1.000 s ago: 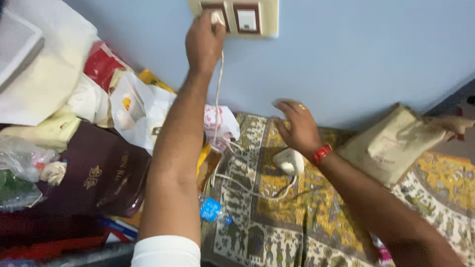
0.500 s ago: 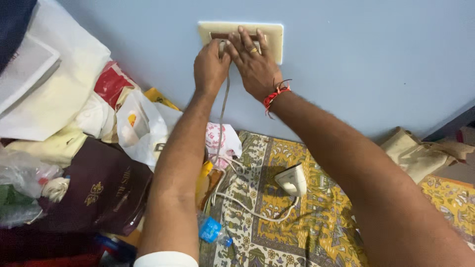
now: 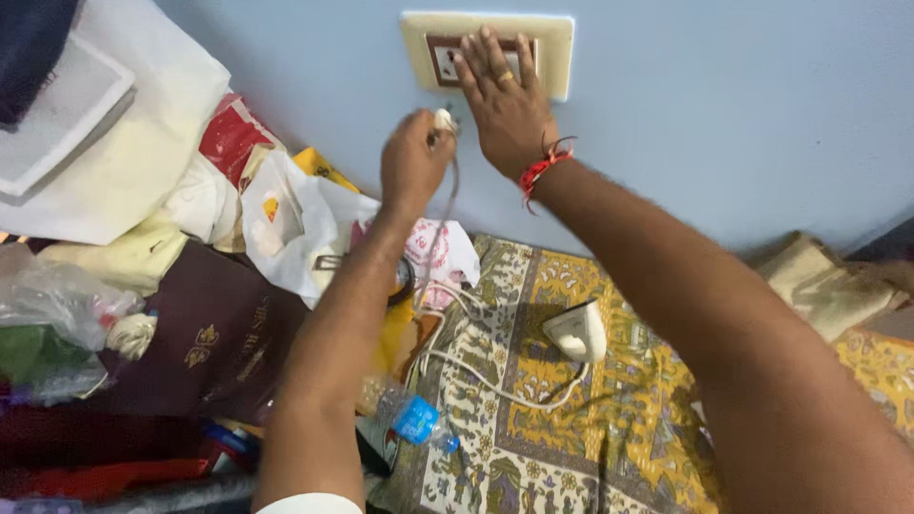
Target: The person wipes a wall-mounted switchboard with a white tissue, then walks to another switchboard and wipes it. They later plug in an iron, move it on a table, and remove a wall socket cover plate.
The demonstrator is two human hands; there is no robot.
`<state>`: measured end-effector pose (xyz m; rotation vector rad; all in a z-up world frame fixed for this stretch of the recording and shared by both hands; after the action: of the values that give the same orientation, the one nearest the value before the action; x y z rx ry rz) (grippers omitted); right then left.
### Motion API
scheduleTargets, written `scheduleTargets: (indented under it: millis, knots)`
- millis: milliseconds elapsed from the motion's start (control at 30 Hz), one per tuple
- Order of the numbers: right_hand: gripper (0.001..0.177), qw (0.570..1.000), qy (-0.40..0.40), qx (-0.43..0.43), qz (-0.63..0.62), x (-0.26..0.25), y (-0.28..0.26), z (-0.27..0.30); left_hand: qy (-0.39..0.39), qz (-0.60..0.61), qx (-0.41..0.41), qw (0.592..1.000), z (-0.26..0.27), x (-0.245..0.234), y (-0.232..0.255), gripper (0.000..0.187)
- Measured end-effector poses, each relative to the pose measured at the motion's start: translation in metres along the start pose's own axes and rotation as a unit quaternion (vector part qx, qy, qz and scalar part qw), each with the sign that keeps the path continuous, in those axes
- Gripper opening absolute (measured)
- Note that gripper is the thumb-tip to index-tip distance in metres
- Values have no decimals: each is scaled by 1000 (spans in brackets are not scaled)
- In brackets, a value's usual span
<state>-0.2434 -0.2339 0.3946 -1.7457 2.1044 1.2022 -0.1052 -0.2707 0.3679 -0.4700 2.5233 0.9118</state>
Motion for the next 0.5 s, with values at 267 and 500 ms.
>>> scheduleTargets:
  millis: [267, 500]
  knots:
    - [61, 933, 39, 86, -348, -41, 36, 144, 3, 126, -114, 985, 185, 37, -12, 27]
    - [50, 782, -234, 375, -439, -10, -4, 387, 9, 223, -352, 909, 358, 74, -57, 18]
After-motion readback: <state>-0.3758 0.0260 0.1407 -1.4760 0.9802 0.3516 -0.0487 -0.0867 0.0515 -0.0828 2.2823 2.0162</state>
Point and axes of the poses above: each hand's wrist, its own z-axis away from the middle knuckle, its own x-axis out of the palm, y = z × x, the point moved 7 cm from there along -z, towards the middle knuckle, and after that the axes turned 10 degrees about z, right-handed, at the moved point
